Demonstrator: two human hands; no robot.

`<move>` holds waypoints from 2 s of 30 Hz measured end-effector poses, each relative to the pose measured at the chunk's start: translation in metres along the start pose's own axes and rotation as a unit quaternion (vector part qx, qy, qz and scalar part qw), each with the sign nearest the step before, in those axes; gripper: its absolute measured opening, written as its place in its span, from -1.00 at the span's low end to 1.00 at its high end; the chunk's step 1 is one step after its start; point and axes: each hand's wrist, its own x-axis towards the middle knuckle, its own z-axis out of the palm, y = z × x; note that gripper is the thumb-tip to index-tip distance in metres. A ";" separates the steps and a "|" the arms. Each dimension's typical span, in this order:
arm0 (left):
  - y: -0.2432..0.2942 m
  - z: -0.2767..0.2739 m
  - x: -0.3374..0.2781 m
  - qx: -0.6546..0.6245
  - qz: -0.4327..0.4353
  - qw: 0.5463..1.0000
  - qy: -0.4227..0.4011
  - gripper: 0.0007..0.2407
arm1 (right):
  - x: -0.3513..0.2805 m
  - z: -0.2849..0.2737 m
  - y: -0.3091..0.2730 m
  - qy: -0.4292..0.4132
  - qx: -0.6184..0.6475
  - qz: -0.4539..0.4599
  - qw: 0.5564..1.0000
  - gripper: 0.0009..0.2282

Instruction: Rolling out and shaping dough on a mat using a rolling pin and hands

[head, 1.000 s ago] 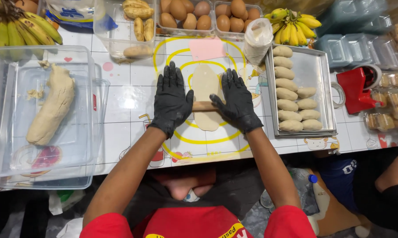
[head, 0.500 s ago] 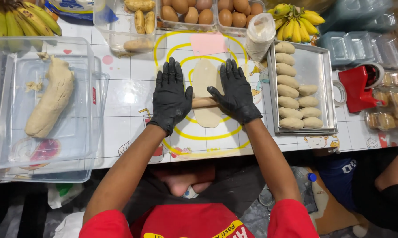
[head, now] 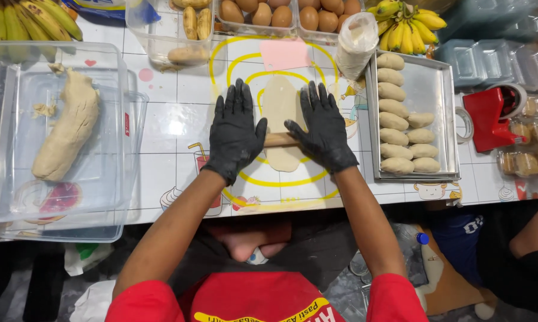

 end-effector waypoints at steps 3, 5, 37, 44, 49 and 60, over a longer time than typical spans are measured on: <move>0.005 -0.003 -0.009 0.010 0.007 1.000 0.003 -0.34 | -0.010 -0.016 -0.016 0.007 0.017 0.022 1.000 -0.23; 0.018 -0.019 -0.044 0.004 0.029 1.000 -0.004 -0.32 | -0.047 -0.035 -0.040 0.001 0.031 0.030 0.999 -0.13; 0.015 -0.006 -0.039 -0.020 0.035 0.999 0.009 -0.37 | -0.043 -0.028 -0.045 -0.006 0.016 0.070 0.997 -0.16; 0.035 -0.034 -0.088 -0.082 0.066 0.994 -0.035 -0.33 | -0.112 -0.039 -0.069 -0.013 0.040 0.057 0.997 -0.02; 0.019 0.005 -0.012 -0.014 0.050 0.998 -0.024 -0.34 | -0.037 -0.032 -0.035 0.000 0.023 0.090 0.996 -0.26; 0.035 -0.024 -0.044 -0.011 0.044 0.998 -0.040 -0.37 | -0.070 -0.058 -0.068 -0.010 0.014 0.101 0.995 -0.20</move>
